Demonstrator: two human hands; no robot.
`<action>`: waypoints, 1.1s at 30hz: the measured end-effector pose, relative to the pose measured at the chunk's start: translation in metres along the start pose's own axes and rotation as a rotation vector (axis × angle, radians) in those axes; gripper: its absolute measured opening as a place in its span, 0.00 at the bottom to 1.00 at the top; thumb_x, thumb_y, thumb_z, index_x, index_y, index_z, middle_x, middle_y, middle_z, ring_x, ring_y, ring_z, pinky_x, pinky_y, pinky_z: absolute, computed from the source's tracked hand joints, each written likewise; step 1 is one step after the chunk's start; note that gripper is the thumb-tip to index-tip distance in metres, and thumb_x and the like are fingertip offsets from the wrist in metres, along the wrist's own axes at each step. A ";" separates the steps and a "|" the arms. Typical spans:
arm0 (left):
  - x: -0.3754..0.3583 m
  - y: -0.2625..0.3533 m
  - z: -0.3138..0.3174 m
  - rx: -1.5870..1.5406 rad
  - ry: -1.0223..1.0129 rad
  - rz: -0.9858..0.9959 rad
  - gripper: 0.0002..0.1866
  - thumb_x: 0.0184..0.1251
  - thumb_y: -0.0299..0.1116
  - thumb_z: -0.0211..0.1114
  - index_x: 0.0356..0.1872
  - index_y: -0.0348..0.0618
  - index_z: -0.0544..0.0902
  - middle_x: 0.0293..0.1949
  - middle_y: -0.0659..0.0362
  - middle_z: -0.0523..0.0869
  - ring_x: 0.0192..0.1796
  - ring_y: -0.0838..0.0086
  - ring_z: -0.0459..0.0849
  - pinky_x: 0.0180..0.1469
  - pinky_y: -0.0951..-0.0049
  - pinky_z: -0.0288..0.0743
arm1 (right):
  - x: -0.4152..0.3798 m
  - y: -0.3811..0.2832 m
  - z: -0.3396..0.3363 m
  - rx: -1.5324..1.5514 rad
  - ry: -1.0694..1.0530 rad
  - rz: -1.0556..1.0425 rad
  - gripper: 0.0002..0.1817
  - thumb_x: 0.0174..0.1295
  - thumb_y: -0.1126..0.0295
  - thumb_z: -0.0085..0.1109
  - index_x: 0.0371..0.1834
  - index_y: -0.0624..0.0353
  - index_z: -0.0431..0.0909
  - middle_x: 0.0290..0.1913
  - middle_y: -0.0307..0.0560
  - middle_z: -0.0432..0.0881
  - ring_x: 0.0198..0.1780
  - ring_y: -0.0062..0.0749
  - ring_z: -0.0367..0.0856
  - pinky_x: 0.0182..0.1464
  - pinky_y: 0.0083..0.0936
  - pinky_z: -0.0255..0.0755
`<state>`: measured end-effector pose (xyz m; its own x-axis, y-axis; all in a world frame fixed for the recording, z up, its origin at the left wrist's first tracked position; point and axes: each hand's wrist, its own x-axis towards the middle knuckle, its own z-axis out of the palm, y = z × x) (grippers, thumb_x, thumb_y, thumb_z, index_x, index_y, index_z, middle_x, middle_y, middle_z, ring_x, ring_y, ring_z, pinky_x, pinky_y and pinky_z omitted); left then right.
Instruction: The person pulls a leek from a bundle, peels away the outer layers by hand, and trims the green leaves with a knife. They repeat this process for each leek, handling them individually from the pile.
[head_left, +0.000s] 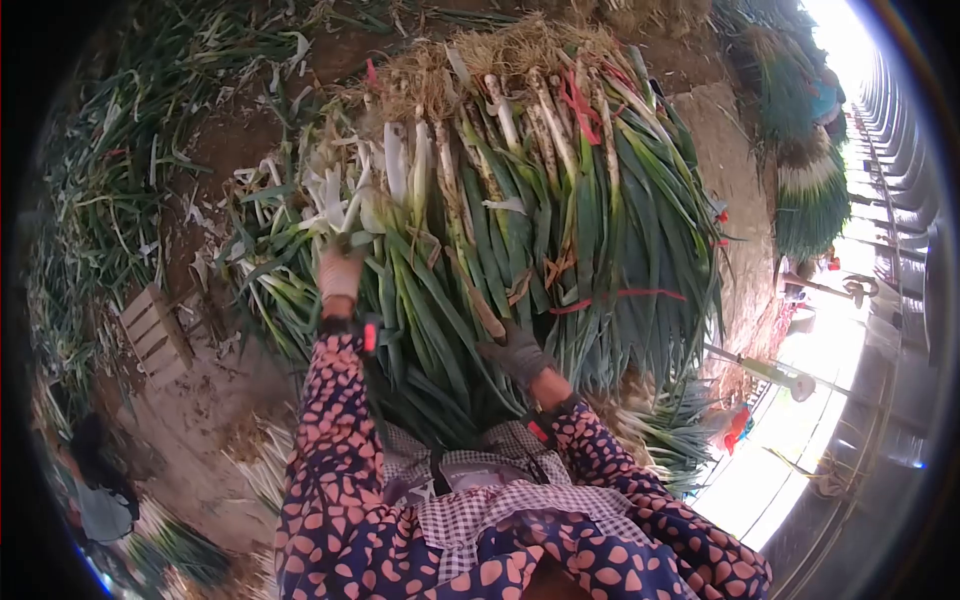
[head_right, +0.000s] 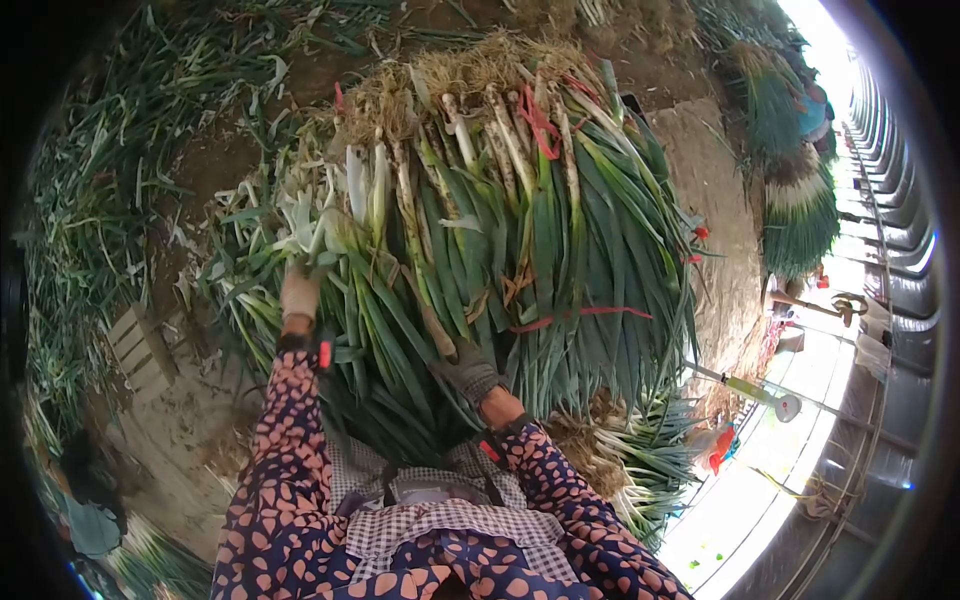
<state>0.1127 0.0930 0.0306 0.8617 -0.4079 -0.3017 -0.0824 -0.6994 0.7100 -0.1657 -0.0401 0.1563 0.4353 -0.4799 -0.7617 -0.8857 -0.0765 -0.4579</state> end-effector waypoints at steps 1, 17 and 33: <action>0.017 -0.026 0.036 -0.015 -0.185 0.009 0.26 0.50 0.44 0.63 0.49 0.41 0.75 0.44 0.45 0.80 0.48 0.54 0.78 0.50 0.64 0.70 | -0.001 -0.002 0.000 -0.057 -0.010 0.041 0.33 0.43 0.56 0.68 0.49 0.64 0.69 0.33 0.48 0.77 0.34 0.34 0.75 0.37 0.29 0.69; -0.101 0.095 0.074 -0.733 -0.862 -0.127 0.35 0.41 0.26 0.66 0.57 0.36 0.66 0.47 0.51 0.78 0.48 0.68 0.77 0.51 0.74 0.69 | -0.088 0.049 -0.017 0.269 0.057 0.070 0.26 0.47 0.61 0.66 0.47 0.62 0.70 0.34 0.45 0.77 0.36 0.26 0.75 0.39 0.25 0.69; -0.095 0.068 0.092 -0.356 -0.682 -0.180 0.35 0.37 0.36 0.71 0.52 0.37 0.70 0.44 0.48 0.80 0.46 0.61 0.79 0.47 0.71 0.72 | -0.080 0.032 -0.006 -0.030 0.001 0.064 0.32 0.46 0.56 0.63 0.51 0.62 0.68 0.40 0.58 0.78 0.43 0.44 0.78 0.41 0.35 0.71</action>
<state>-0.0211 0.0296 0.0491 0.3396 -0.6569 -0.6732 0.2935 -0.6060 0.7394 -0.2301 -0.0098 0.2048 0.3775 -0.4858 -0.7883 -0.9161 -0.0720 -0.3944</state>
